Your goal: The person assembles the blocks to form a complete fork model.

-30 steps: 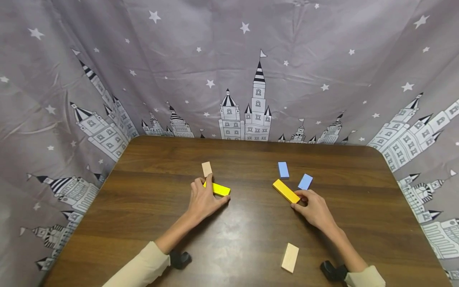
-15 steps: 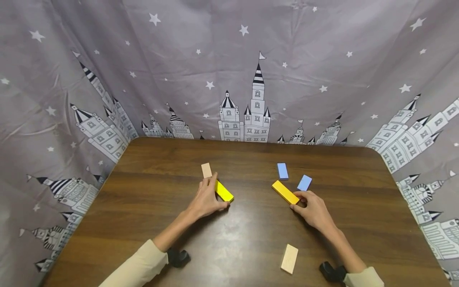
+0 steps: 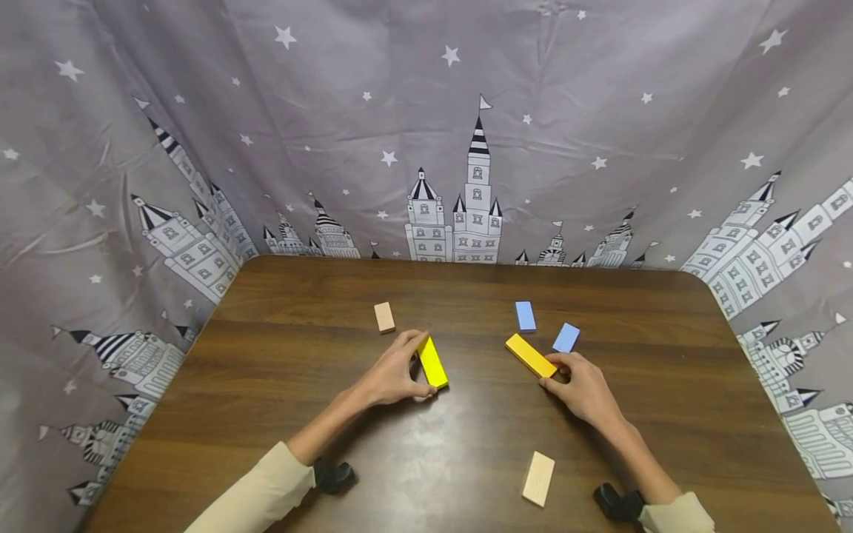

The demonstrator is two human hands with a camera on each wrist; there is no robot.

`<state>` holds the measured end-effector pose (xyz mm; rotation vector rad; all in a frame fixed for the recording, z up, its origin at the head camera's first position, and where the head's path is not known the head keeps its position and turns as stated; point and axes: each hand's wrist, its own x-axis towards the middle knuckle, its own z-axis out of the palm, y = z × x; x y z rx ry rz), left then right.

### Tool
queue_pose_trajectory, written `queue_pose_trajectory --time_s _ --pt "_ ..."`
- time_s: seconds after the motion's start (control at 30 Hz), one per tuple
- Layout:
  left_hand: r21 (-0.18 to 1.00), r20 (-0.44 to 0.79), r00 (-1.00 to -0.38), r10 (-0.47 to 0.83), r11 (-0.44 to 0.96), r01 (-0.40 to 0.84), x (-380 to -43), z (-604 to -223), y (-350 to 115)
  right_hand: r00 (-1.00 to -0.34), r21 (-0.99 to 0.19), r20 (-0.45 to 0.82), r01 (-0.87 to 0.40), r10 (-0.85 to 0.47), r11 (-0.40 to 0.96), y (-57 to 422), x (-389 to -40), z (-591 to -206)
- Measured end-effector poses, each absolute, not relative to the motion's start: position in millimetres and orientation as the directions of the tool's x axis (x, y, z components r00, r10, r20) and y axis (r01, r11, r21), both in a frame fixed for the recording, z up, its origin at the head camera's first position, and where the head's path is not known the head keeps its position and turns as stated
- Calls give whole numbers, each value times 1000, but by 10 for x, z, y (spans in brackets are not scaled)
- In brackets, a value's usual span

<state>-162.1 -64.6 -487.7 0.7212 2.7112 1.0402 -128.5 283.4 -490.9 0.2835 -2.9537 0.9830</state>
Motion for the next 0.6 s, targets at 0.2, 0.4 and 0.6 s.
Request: queue_pose_trajectory --time_s 0.2,0.4,0.6 --pt "676 5 -822 569 604 422 -1613 -4865 -567 -984 -592 69 -174 -166 787 2842 -1288 -4898" --pt "694 -38 -764 644 567 444 -1584 -4853 -488 -983 -592 79 -182 -168 785 2844 -1299 -4898" --pt "671 -100 -717 690 579 463 -1509 -4857 -414 -983 -589 76 -180 -168 788 2839 -1298 -4904"
